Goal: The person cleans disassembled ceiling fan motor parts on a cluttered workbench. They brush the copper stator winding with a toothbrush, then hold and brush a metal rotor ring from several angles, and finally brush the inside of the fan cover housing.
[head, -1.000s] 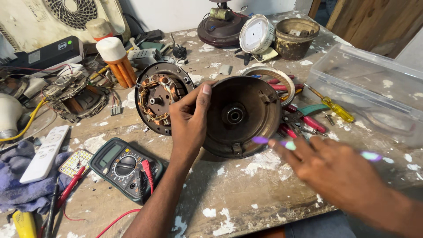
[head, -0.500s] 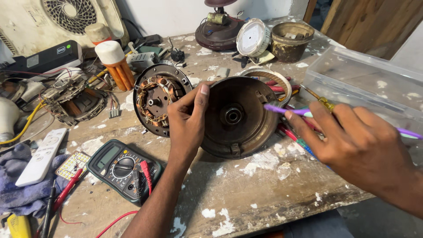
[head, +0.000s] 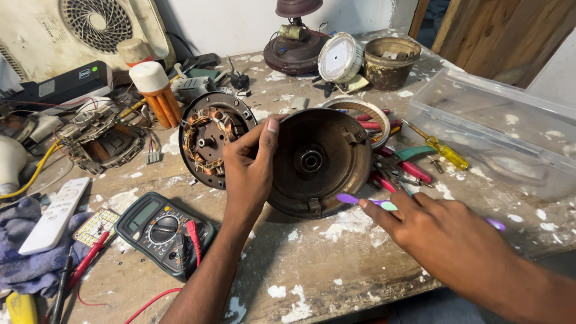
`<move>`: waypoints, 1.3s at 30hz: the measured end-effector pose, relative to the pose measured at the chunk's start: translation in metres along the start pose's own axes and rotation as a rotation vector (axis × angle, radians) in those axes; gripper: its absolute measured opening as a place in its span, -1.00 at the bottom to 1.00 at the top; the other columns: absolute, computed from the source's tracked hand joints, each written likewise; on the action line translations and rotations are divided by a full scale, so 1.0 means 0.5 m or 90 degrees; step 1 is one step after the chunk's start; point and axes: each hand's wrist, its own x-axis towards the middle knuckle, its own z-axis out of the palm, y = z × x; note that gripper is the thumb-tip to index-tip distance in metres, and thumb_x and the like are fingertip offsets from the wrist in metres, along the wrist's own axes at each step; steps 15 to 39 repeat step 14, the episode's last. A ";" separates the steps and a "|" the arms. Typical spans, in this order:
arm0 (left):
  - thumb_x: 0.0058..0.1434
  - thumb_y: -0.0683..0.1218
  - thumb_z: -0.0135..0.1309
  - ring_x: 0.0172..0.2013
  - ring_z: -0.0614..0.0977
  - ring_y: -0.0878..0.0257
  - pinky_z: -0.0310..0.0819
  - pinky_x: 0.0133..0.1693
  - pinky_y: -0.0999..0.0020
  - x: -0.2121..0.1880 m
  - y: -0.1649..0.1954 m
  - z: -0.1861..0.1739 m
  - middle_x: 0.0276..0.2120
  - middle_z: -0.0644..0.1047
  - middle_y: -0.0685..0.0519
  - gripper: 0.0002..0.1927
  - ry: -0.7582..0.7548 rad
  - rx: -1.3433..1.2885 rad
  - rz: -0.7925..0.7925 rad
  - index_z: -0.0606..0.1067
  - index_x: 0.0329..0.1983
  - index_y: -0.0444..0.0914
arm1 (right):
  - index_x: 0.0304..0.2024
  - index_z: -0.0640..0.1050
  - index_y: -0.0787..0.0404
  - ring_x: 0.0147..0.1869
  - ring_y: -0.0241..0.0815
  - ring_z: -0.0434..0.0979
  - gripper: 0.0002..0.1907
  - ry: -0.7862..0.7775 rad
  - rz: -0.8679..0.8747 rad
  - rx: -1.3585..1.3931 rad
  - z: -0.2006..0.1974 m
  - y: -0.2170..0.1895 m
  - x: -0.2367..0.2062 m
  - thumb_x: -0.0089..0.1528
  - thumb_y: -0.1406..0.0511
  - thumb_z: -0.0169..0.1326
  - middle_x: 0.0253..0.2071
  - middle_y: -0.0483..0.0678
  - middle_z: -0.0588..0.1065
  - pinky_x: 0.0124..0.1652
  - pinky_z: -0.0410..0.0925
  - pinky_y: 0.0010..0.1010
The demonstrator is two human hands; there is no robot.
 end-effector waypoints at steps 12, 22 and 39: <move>0.47 0.01 0.05 -0.35 0.40 0.44 0.25 -0.34 0.51 -0.003 -0.006 -0.001 -0.38 0.52 0.14 -0.60 0.009 -0.027 -0.061 0.66 0.06 -0.42 | 0.48 0.29 0.02 -0.27 -0.04 0.67 -0.17 0.144 0.046 -0.078 0.013 0.033 0.069 0.15 0.56 -0.02 -0.14 0.15 0.54 -0.42 0.59 -0.35; 0.44 0.00 0.06 -0.33 0.46 0.46 0.33 -0.31 0.54 0.000 -0.014 0.001 -0.35 0.57 0.15 -0.62 0.026 -0.028 -0.059 0.65 0.04 -0.41 | 0.50 0.22 0.00 -0.22 0.00 0.68 -0.11 0.093 0.051 -0.013 0.037 0.007 0.043 0.11 0.57 -0.01 -0.12 0.16 0.53 -0.36 0.59 -0.32; 0.44 0.00 0.06 -0.33 0.46 0.46 0.33 -0.31 0.54 0.000 -0.014 0.001 -0.35 0.57 0.15 -0.62 0.026 -0.028 -0.059 0.65 0.04 -0.41 | 0.50 0.22 0.00 -0.22 0.00 0.68 -0.11 0.093 0.051 -0.013 0.037 0.007 0.043 0.11 0.57 -0.01 -0.12 0.16 0.53 -0.36 0.59 -0.32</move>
